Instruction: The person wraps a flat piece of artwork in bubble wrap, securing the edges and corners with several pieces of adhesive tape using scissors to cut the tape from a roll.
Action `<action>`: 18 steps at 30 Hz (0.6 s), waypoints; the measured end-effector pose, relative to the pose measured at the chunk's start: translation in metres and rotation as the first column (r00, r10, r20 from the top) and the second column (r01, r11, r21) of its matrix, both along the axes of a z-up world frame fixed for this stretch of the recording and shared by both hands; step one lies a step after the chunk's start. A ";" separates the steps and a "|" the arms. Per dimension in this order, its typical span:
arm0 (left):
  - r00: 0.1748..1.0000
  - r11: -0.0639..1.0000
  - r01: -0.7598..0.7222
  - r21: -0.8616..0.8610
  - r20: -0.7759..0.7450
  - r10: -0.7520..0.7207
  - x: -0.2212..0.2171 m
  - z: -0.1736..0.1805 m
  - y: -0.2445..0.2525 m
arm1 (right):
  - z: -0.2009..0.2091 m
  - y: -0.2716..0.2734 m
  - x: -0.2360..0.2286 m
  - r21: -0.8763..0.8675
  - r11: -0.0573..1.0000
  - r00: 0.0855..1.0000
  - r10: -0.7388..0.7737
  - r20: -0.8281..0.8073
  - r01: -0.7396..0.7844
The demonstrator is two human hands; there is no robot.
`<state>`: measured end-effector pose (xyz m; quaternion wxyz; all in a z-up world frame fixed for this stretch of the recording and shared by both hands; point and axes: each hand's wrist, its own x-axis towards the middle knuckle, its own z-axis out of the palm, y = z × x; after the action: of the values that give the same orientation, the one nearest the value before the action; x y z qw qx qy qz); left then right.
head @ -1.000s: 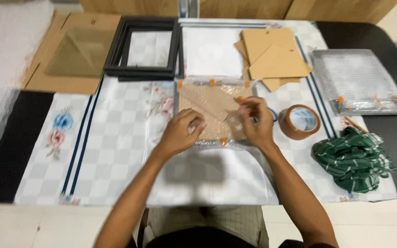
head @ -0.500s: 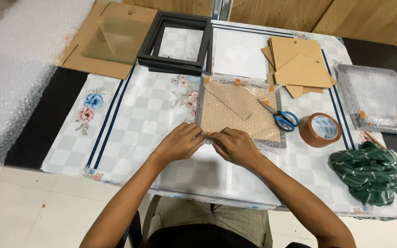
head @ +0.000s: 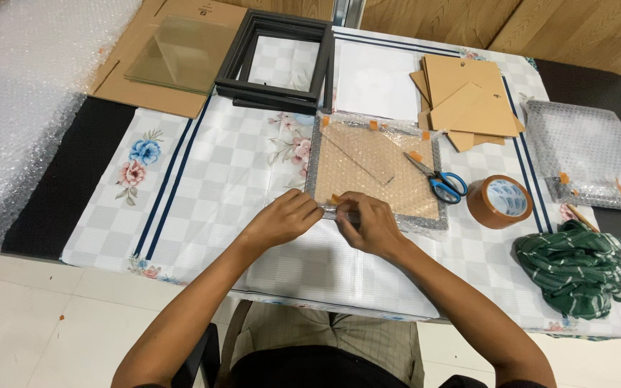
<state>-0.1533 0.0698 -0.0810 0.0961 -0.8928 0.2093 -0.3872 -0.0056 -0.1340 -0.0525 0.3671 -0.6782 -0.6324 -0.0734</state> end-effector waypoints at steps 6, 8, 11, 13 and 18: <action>0.975 0.936 -0.019 -0.351 -0.216 -0.061 -0.003 0.005 -0.004 | 0.026 0.002 -0.010 -0.054 0.998 0.999 -0.045 -0.011 0.045; 0.979 0.931 -0.040 -0.362 -0.201 -0.036 -0.002 0.000 -0.004 | 0.020 0.007 -0.006 -0.084 0.994 0.997 -0.069 -0.043 0.065; 0.985 0.914 -0.066 -0.400 -0.172 -0.004 0.000 0.000 -0.005 | 0.024 0.009 -0.008 -0.147 0.984 0.986 -0.115 -0.122 0.097; 0.988 0.903 -0.069 -0.425 -0.155 0.002 -0.001 0.008 -0.006 | 0.029 0.010 -0.009 -0.177 0.978 0.976 -0.139 -0.167 0.109; 0.961 0.712 -0.061 -0.699 -0.235 -0.149 0.000 0.018 -0.002 | 0.032 0.016 -0.008 -0.133 0.982 0.916 -0.173 -0.363 0.133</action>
<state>-0.1529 0.0675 -0.0634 -0.2884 -0.9017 0.0796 -0.3123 -0.0137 -0.1183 -0.0206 0.4374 -0.7454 -0.4992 0.0617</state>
